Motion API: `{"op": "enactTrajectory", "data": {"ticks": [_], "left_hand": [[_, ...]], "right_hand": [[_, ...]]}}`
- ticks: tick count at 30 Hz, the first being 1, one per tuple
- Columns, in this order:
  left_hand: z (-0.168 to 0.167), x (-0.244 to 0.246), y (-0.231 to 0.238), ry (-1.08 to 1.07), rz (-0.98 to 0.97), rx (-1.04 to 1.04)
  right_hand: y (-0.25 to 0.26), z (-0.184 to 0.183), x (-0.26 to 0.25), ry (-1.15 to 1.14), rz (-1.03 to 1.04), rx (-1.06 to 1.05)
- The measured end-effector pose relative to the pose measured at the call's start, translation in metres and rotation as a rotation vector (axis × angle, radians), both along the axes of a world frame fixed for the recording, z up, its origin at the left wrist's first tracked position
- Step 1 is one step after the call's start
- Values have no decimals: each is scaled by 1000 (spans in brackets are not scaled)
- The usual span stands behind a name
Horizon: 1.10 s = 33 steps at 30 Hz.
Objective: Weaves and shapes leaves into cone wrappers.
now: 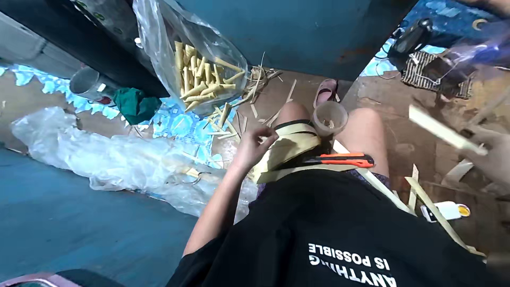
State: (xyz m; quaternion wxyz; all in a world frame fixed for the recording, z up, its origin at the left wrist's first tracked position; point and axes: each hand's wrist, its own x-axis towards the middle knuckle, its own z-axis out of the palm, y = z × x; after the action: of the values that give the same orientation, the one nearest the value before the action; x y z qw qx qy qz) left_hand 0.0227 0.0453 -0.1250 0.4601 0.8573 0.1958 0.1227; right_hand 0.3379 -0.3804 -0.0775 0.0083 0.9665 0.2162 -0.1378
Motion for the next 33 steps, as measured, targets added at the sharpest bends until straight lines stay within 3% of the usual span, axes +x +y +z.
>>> {"op": "enactTrajectory", "data": {"ticks": [4, 6, 7, 10, 13, 18, 20, 22, 26, 28, 30, 32, 33], "left_hand": [[-27, -12, -16, 256, -59, 47], [-38, -12, -28, 397, -64, 112], [-40, -11, -33, 414, -57, 146], [-32, -8, -37, 326, -50, 194], [-3, -3, -36, 228, -55, 190], [49, 3, -45, 37, -188, 18], [69, 4, -50, -131, -218, -97], [89, 0, -44, -313, -190, -189], [123, -33, 17, -462, -109, -116], [123, -57, 53, -362, 32, 25], [107, -73, 80, -114, 348, 319], [90, -69, 82, 159, 639, 515], [82, -62, 73, 173, 674, 564]], "right_hand": [[-69, -91, -37, 460, -133, -467], [-85, -120, -49, 594, -116, -549], [-83, -121, -50, 582, -103, -470], [-36, -83, -45, 321, -51, -91], [37, -40, -42, 106, 104, 232], [155, -11, -96, 242, 604, 760], [195, -14, -121, 306, 809, 831], [219, -12, -130, 376, 872, 816], [215, 25, -93, 287, 694, 855], [197, 54, -62, 155, 648, 887], [180, 83, -41, -22, 639, 841], [176, 97, -40, -197, 625, 772], [179, 101, -48, -240, 625, 733]]}}
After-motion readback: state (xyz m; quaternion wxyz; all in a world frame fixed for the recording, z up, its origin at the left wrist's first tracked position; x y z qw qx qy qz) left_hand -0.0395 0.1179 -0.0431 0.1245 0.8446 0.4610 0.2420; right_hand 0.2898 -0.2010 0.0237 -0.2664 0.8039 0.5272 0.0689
